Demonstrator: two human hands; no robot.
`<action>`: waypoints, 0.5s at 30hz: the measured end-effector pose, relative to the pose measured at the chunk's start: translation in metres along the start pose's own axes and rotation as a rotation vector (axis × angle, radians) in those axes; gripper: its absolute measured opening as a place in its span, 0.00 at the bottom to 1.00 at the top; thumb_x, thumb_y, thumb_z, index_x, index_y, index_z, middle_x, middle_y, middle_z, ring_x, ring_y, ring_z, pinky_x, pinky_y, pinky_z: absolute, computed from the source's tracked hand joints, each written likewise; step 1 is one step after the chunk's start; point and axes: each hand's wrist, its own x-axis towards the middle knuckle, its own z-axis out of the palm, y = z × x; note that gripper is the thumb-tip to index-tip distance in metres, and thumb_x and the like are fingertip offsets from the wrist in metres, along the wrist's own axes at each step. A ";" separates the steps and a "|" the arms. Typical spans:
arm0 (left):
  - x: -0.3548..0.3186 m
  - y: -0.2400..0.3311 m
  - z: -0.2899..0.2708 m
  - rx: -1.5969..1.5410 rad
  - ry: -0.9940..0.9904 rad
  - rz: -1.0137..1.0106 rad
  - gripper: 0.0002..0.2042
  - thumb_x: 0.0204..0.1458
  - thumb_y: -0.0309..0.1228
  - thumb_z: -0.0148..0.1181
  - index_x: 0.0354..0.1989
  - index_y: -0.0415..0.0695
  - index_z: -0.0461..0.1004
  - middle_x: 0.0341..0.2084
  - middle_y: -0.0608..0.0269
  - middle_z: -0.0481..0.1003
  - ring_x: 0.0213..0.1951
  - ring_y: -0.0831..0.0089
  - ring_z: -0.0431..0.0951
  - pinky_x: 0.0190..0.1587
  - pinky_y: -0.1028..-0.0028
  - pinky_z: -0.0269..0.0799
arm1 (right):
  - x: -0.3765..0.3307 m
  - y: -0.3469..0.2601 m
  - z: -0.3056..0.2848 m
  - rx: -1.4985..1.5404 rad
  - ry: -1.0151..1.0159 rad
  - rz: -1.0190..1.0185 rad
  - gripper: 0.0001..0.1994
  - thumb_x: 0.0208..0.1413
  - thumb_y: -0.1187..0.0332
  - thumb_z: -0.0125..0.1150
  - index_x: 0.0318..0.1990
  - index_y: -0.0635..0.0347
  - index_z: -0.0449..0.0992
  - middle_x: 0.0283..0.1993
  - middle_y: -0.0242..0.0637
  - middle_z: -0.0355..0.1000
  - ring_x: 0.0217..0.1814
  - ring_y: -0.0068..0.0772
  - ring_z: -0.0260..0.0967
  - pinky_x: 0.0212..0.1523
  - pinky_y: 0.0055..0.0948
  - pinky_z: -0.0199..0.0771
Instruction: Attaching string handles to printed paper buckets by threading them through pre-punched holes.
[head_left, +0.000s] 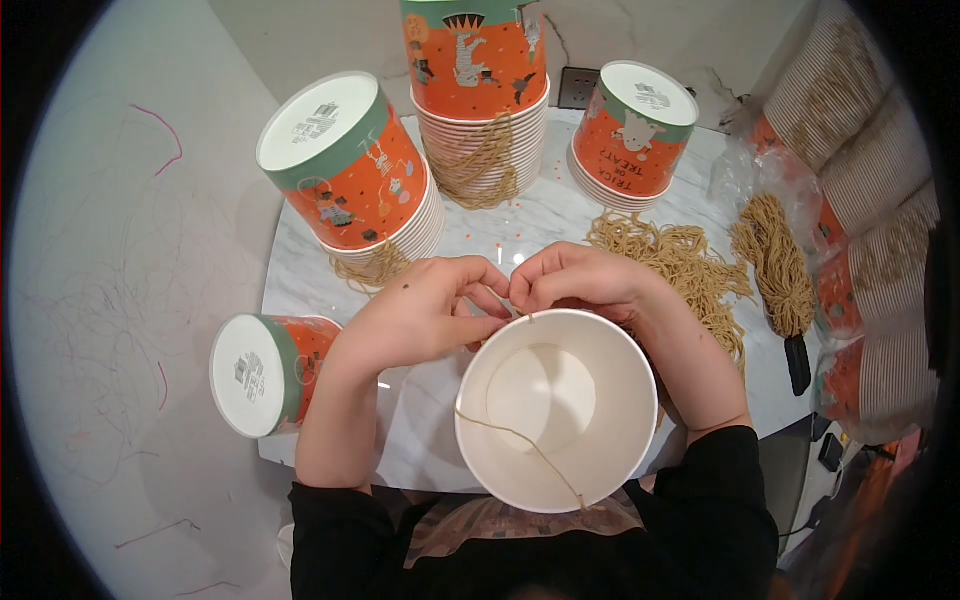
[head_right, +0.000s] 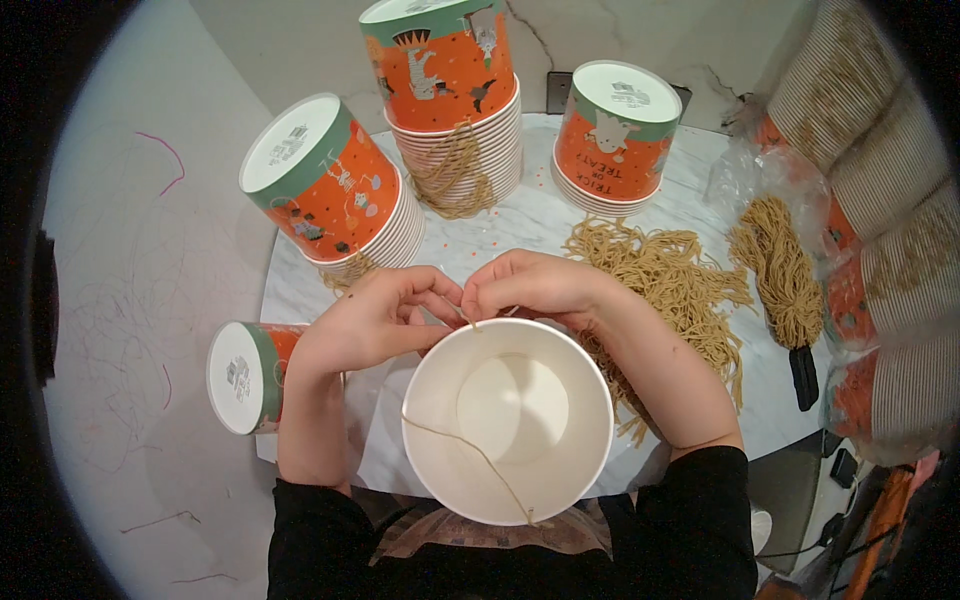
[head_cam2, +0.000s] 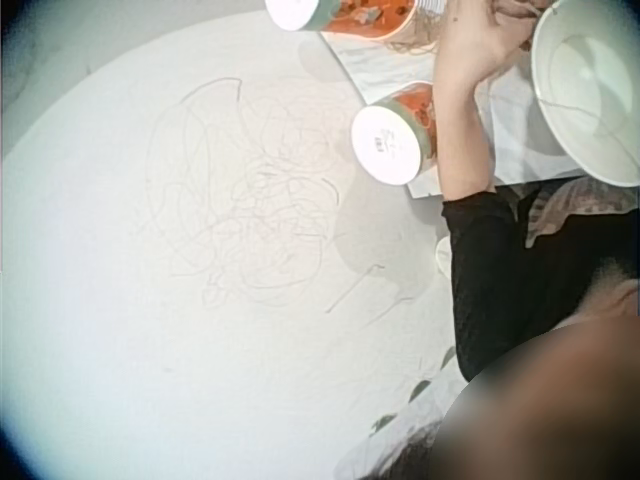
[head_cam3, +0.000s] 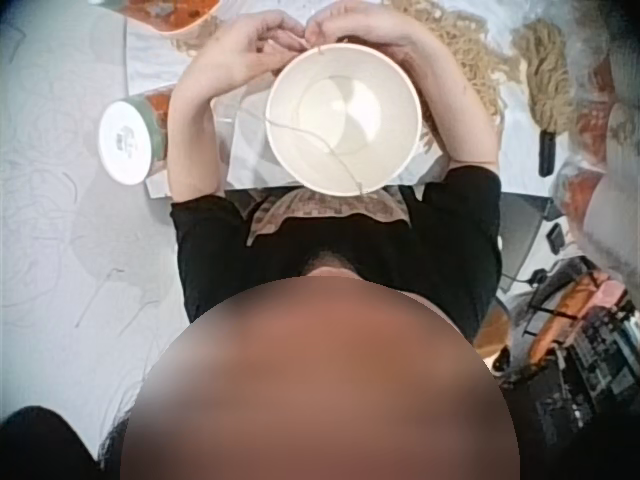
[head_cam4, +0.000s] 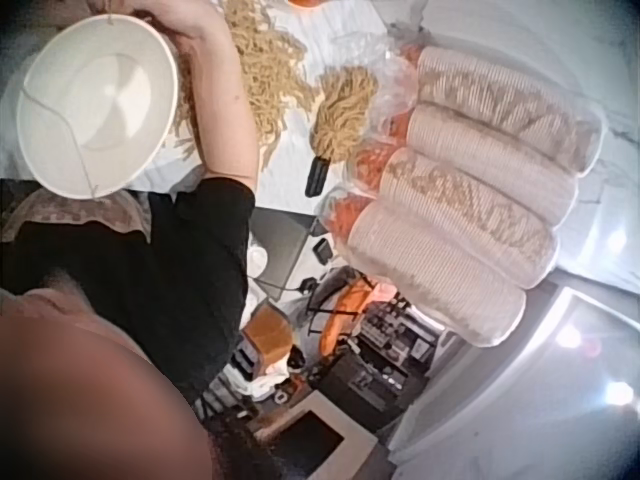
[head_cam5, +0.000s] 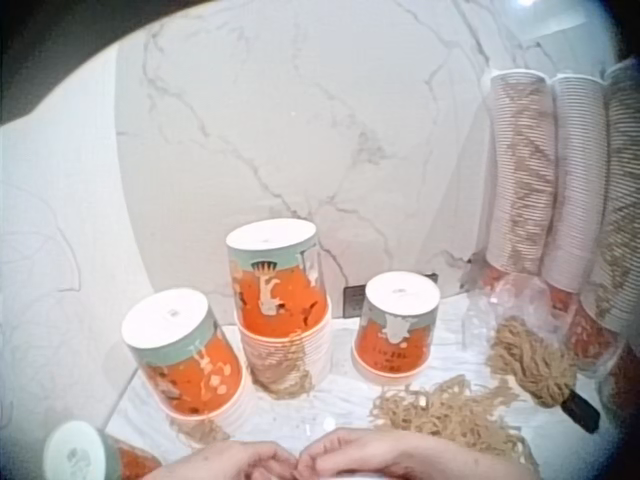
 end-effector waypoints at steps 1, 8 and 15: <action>0.002 -0.003 0.000 -0.108 -0.042 -0.013 0.16 0.51 0.26 0.67 0.47 0.37 0.75 0.37 0.54 0.84 0.37 0.73 0.84 0.36 0.72 0.77 | -0.002 -0.002 0.001 0.000 0.003 -0.002 0.05 0.51 0.71 0.61 0.33 0.60 0.80 0.30 0.24 0.75 0.28 0.12 0.68 0.28 0.14 0.66; 0.008 -0.002 0.003 -0.308 -0.158 -0.022 0.14 0.52 0.25 0.66 0.47 0.35 0.76 0.36 0.57 0.83 0.40 0.77 0.82 0.44 0.75 0.76 | -0.030 -0.027 0.013 -0.300 0.094 -0.121 0.09 0.64 0.64 0.61 0.41 0.60 0.79 0.34 0.24 0.76 0.35 0.13 0.71 0.37 0.17 0.71; 0.005 -0.001 0.004 -0.234 -0.207 0.010 0.11 0.52 0.24 0.65 0.43 0.34 0.79 0.32 0.61 0.83 0.37 0.77 0.82 0.42 0.76 0.76 | -0.047 -0.029 0.025 -0.470 0.047 -0.213 0.11 0.59 0.70 0.69 0.46 0.61 0.77 0.40 0.25 0.77 0.42 0.13 0.72 0.43 0.18 0.72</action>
